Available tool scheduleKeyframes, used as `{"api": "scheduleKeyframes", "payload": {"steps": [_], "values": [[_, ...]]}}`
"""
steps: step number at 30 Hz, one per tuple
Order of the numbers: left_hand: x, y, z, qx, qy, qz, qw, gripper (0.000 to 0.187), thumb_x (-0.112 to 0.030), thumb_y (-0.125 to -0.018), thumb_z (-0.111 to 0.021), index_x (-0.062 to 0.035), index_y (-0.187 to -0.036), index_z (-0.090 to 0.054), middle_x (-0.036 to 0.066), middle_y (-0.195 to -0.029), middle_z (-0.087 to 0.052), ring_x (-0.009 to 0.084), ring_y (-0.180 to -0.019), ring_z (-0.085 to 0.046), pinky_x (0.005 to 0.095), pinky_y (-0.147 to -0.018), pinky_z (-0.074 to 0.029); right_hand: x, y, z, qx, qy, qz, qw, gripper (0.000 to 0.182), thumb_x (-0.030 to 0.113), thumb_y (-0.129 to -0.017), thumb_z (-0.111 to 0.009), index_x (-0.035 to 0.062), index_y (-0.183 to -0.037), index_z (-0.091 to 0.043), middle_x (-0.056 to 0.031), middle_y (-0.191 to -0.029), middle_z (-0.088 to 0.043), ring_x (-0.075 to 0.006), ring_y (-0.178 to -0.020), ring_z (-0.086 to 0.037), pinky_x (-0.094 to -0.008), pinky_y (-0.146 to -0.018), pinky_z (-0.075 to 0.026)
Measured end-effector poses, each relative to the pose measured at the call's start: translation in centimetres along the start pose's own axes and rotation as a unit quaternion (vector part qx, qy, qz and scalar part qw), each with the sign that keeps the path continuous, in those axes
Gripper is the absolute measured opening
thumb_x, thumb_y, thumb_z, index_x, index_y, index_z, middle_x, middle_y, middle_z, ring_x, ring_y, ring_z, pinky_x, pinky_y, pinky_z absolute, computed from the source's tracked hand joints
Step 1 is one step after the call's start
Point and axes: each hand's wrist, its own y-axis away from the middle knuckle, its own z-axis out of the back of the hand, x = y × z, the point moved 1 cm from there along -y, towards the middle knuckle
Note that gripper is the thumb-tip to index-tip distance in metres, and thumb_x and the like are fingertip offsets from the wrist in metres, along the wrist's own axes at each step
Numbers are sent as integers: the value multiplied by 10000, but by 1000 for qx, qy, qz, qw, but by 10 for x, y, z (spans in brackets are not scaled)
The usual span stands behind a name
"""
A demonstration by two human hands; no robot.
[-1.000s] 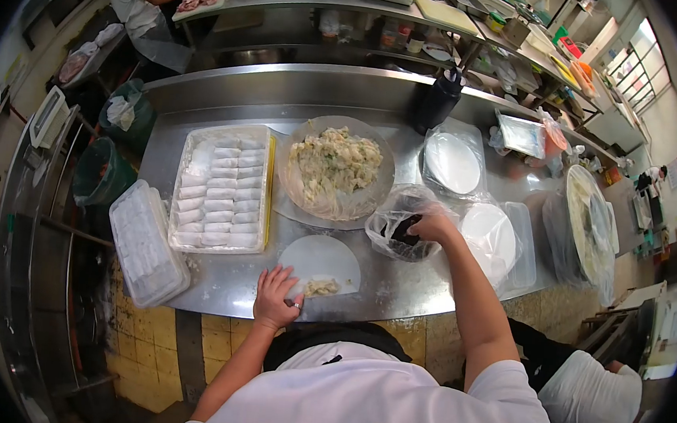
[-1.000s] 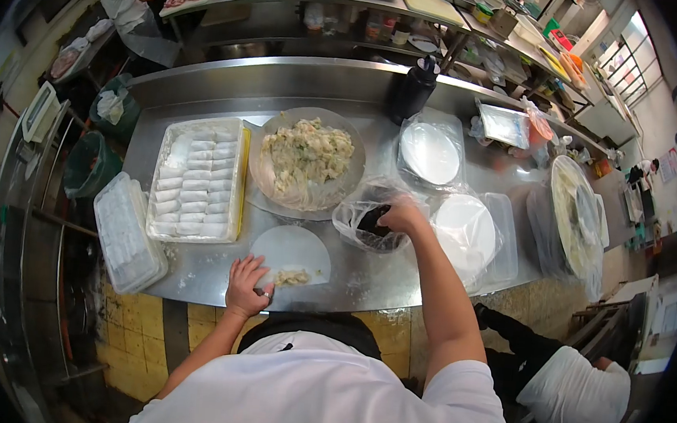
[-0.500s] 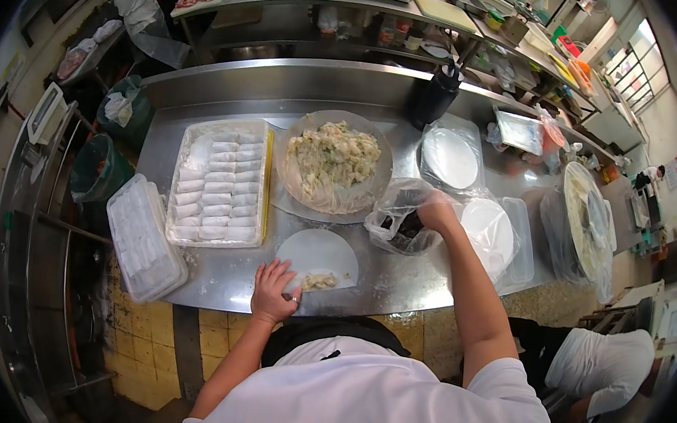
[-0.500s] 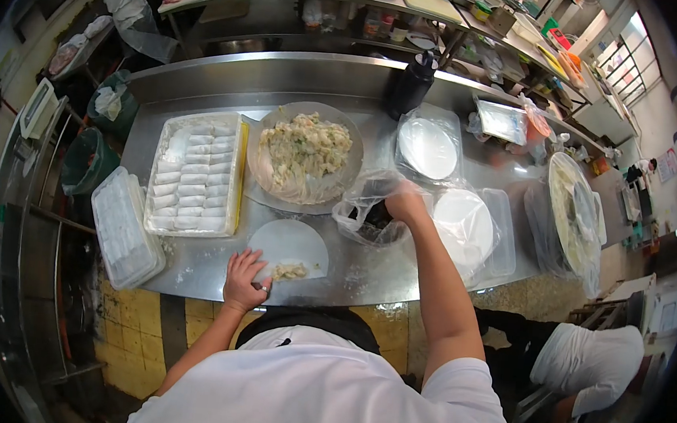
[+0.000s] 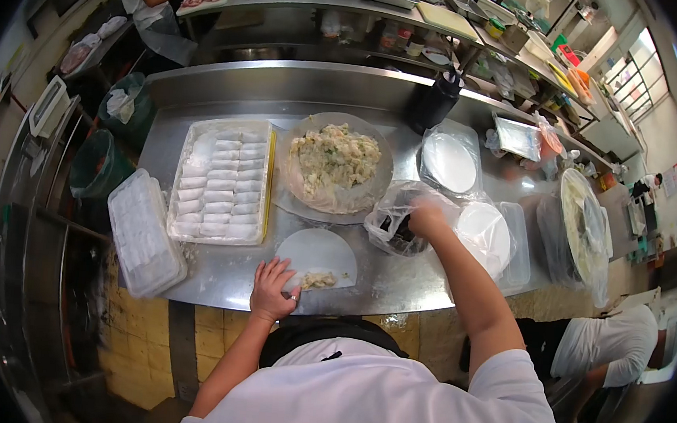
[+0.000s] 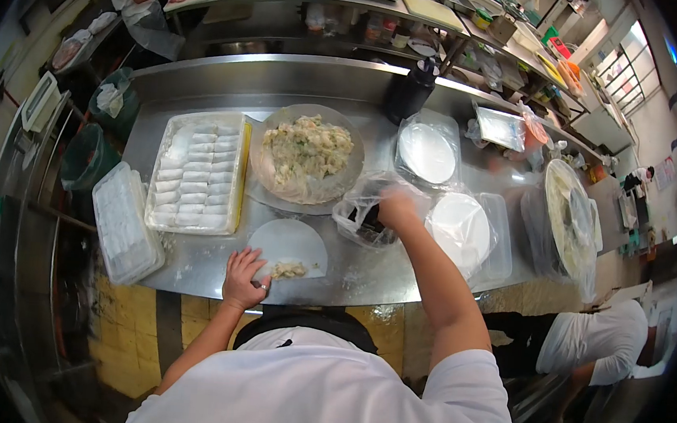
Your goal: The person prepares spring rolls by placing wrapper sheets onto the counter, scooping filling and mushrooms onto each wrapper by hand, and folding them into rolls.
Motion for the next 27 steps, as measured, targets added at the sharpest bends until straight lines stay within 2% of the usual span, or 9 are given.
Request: {"api": "scheduleKeyframes", "payload": {"steps": [4, 7, 13, 16, 17, 19, 22, 25, 27], "values": [[0, 0, 1, -1, 4, -2, 1000, 429, -262, -786, -834, -112, -1184, -778, 108, -1482, -685, 361, -1462, -565, 586, -1293, -333, -4, 7, -7, -25, -27, -15, 999, 415, 205, -900, -711, 67, -1291, -739, -243, -1360, -714, -409, -1295, -671, -500, -1092, -555], [-2, -1, 3, 1, 3, 0, 1000, 428, -261, -787, -834, -111, -1184, -780, 110, -1483, -684, 363, -1462, -565, 588, -1293, -333, -8, 15, -18, -122, -29, 46, 991, 404, 231, -881, -736, 65, -1249, -754, -244, -1278, -741, -429, -1213, -700, -509, -1040, -576], [-2, -1, 3, 4, 3, 0, 1000, 427, -258, -788, -832, -113, -1186, -781, 113, -1484, -681, 368, -1464, -561, 593, -1292, -331, 0, 29, -19, -149, -139, 43, 978, 383, 241, -872, -734, 55, -1205, -773, -248, -1036, -770, -484, -999, -726, -550, -923, -588], [-2, -1, 3, 4, 3, 0, 1000, 429, -255, -787, -832, -114, -1189, -776, 110, -1479, -681, 367, -1463, -560, 598, -1290, -332, -7, 26, -34, -223, -250, 17, 942, 336, 214, -878, -760, 26, -1157, -774, -215, -982, -792, -417, -863, -755, -502, -808, -611], [-2, -1, 2, 4, 5, 0, 1000, 430, -253, -787, -831, -114, -1190, -774, 109, -1478, -681, 366, -1463, -560, 599, -1288, -333, -13, 25, -40, -191, -366, -7, 911, 302, 196, -895, -762, 21, -1140, -776, -191, -973, -796, -370, -824, -751, -468, -760, -605], [-1, 0, 3, 3, 6, -1, 1000, 430, -249, -787, -831, -115, -1192, -771, 106, -1476, -681, 365, -1460, -562, 601, -1286, -335, -15, 34, -37, -118, -579, -55, 805, 234, 161, -927, -765, 9, -1105, -780, -144, -954, -803, -275, -746, -743, -401, -664, -594], [-2, -1, 3, 0, 6, -5, 1000, 431, -245, -786, -831, -117, -1193, -769, 104, -1473, -682, 364, -1455, -567, 601, -1282, -341, -18, 58, -27, -28, -735, -74, 674, 146, 121, -968, -765, -5, -1041, -778, -97, -925, -791, -155, -739, -708, -304, -659, -569], [-2, -1, 3, -1, 6, -5, 1000, 433, -245, -785, -833, -117, -1194, -770, 105, -1474, -681, 363, -1452, -570, 602, -1279, -345, -22, 81, -24, -2, -801, -51, 597, 191, 116, -1000, -747, 2, -1152, -745, -112, -964, -796, -148, -739, -708, -303, -650, -569], [0, 0, 2, 0, 4, -3, 1000, 436, -247, -785, -835, -119, -1197, -770, 105, -1475, -681, 362, -1451, -572, 603, -1278, -347, -21, 96, -27, 38, -801, -35, 596, 208, 113, -1001, -749, 4, -1177, -731, -115, -983, -797, -151, -748, -711, -302, -659, -575]]}}
